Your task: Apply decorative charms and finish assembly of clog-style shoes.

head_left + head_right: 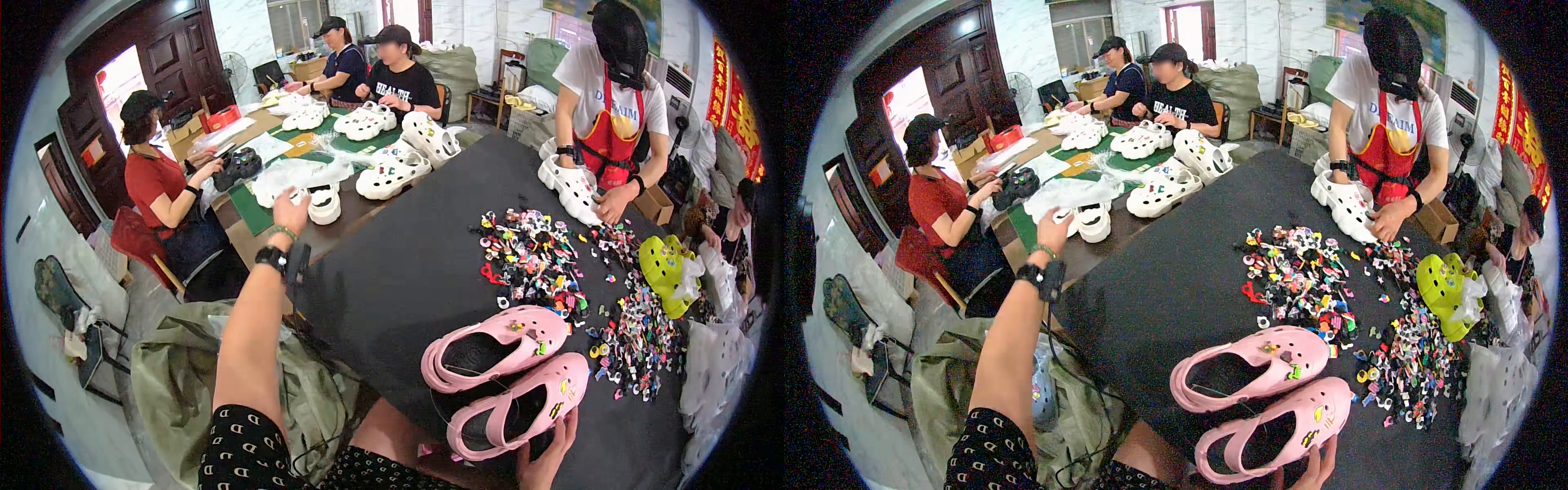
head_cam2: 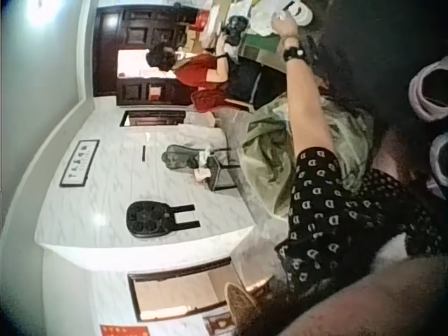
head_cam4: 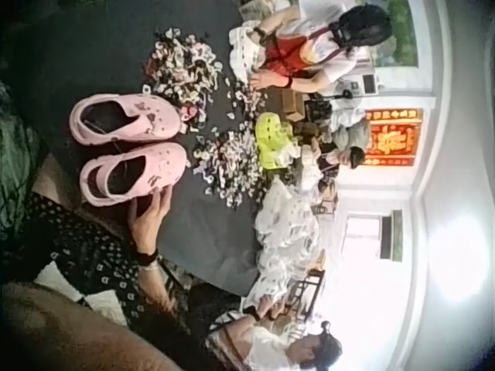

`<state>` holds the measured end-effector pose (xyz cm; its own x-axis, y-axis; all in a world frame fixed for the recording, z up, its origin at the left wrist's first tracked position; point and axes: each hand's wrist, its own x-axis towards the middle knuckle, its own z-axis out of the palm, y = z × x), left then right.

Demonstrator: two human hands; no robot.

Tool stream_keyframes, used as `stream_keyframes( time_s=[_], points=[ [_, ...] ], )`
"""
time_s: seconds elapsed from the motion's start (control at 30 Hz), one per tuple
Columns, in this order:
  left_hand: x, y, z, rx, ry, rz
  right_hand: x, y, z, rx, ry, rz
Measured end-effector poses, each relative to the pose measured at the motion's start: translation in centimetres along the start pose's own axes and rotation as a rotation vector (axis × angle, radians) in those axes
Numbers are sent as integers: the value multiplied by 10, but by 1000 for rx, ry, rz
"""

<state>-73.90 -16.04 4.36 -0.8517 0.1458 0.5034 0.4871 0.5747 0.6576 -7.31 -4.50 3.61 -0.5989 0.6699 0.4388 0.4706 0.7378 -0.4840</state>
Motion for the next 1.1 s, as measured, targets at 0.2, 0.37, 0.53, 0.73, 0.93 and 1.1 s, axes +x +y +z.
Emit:
stream_keyframes(
  time_s=[0.2, 0.37, 0.53, 0.73, 0.93, 1.1],
  points=[
    [-135, 95, -40, -194, -246, 215, 0, 4, 7, 65, 38, 23],
    [-234, 217, -97, -349, -525, 598, -4, 19, 13, 71, 20, 80],
    [-291, 273, -91, -377, -711, 815, -3, 19, 11, 87, 44, 7],
    [-315, 292, -48, -177, -1002, 680, -7, 20, 7, 90, 77, -47],
    [-324, 306, -23, -183, -1048, 407, -5, 22, 4, 130, 73, -50],
    [-336, 300, -22, -183, -897, 576, -8, 23, 3, 198, 81, -58]
  ],
)
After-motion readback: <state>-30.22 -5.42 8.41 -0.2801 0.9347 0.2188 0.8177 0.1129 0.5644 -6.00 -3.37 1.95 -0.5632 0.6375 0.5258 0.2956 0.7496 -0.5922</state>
